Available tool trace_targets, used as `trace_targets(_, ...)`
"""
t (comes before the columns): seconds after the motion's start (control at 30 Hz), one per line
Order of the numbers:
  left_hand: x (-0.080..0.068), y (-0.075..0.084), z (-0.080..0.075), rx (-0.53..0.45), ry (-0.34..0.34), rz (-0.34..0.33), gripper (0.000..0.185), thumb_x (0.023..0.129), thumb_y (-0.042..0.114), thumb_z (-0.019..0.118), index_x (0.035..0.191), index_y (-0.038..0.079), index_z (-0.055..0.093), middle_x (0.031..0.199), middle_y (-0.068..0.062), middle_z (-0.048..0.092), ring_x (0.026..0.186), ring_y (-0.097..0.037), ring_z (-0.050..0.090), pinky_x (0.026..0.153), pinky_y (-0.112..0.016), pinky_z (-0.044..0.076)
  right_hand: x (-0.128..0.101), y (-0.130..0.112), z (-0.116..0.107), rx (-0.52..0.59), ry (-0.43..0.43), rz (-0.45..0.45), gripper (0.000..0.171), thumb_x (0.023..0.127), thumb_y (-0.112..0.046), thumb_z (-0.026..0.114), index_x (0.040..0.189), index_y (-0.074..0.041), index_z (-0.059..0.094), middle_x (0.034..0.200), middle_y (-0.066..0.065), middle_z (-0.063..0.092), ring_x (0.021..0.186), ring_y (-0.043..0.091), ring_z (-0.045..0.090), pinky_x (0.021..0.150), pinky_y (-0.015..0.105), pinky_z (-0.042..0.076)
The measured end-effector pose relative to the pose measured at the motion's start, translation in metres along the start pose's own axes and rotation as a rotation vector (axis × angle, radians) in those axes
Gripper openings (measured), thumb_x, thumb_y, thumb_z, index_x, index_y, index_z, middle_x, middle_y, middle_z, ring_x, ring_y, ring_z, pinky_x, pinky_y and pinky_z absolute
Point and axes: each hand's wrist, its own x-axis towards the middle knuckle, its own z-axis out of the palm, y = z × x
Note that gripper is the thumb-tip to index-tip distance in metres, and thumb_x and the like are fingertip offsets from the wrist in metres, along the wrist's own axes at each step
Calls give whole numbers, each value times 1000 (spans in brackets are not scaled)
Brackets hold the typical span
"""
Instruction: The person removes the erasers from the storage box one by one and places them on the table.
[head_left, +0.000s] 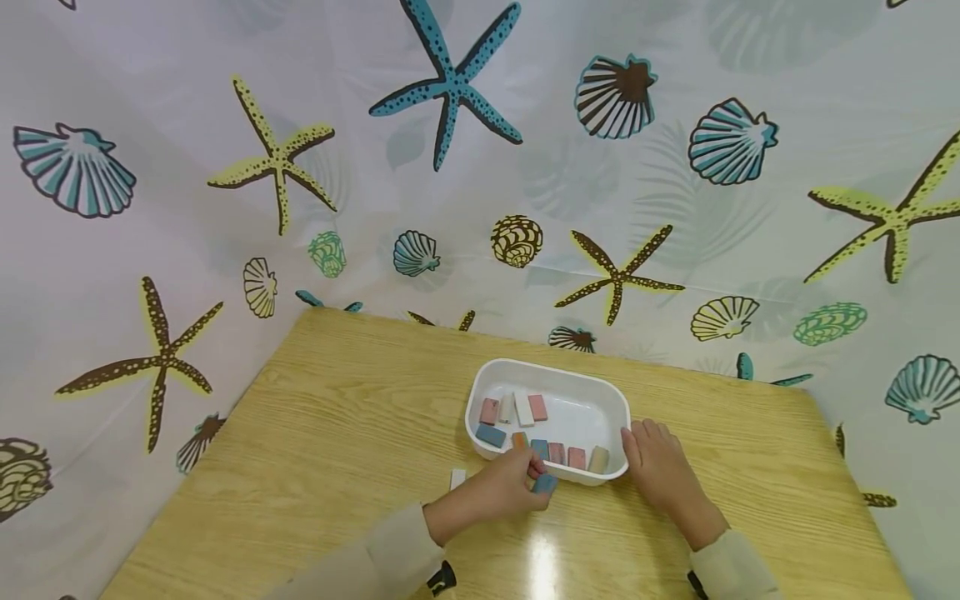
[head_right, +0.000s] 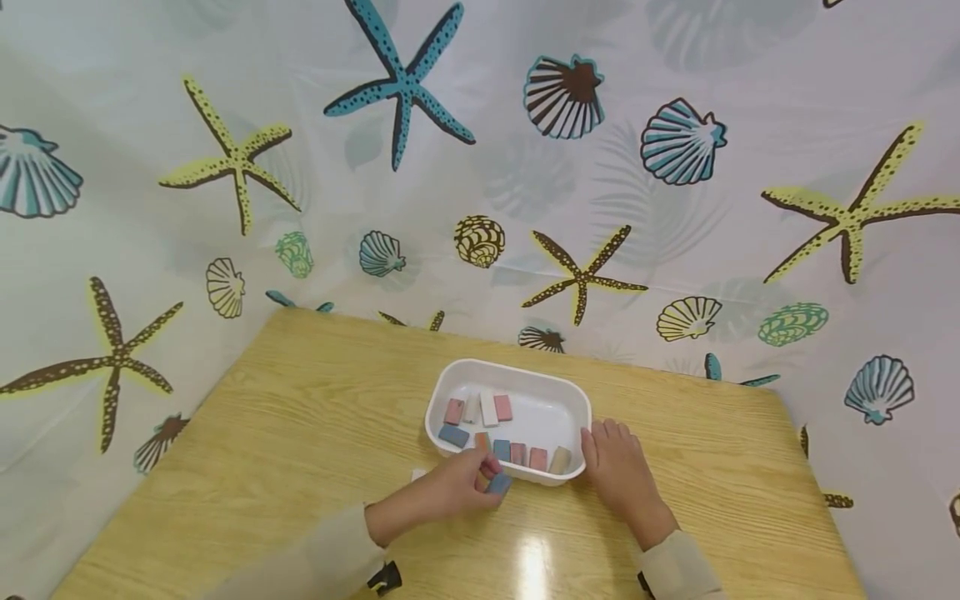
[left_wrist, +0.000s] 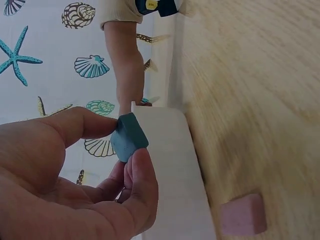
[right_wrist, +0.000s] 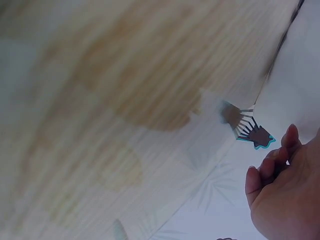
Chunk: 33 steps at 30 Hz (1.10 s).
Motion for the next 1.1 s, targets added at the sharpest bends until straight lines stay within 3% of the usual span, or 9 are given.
trace_targets(0.27, -7, -24, 14, 100, 29, -39, 25, 82, 10, 67, 102, 4, 52, 103, -5, 51, 83, -12, 51, 66, -24, 45, 0, -1, -2, 7, -20, 13, 36, 102, -32, 26, 90, -7, 49, 79, 2, 39, 75, 22, 37, 64, 35, 29)
trace_targets(0.5, -8, -34, 21, 160, 63, -41, 22, 78, 9, 67, 93, 3, 53, 86, -4, 47, 69, -11, 42, 57, -23, 37, 1, -1, -2, 8, -17, 11, 36, 102, -32, 26, 89, -7, 48, 79, 3, 38, 75, 22, 37, 64, 35, 29)
trace_targets(0.67, -7, -38, 31, 338, 115, -63, 27, 77, 15, 69, 95, 5, 53, 87, -1, 45, 76, -12, 42, 65, -25, 40, 0, 0, -1, 3, -19, 16, 35, 103, -32, 26, 88, -8, 47, 78, 2, 38, 74, 22, 35, 62, 33, 28)
trace_targets(0.9, -8, -42, 45, 637, 235, -6, 23, 74, 15, 66, 85, 6, 48, 78, -3, 43, 69, -15, 44, 72, -32, 41, 0, 0, 0, 14, -19, 19, 35, 102, -32, 26, 89, -8, 48, 78, 2, 38, 74, 21, 36, 63, 34, 28)
trace_targets(1.1, -9, -42, 48, 694, 267, 7, 25, 73, 16, 68, 86, 5, 50, 78, -2, 42, 69, -15, 43, 75, -32, 40, -1, -2, 1, 4, 1, 14, 34, 102, -31, 27, 86, -9, 47, 77, 2, 37, 73, 22, 36, 62, 33, 28)
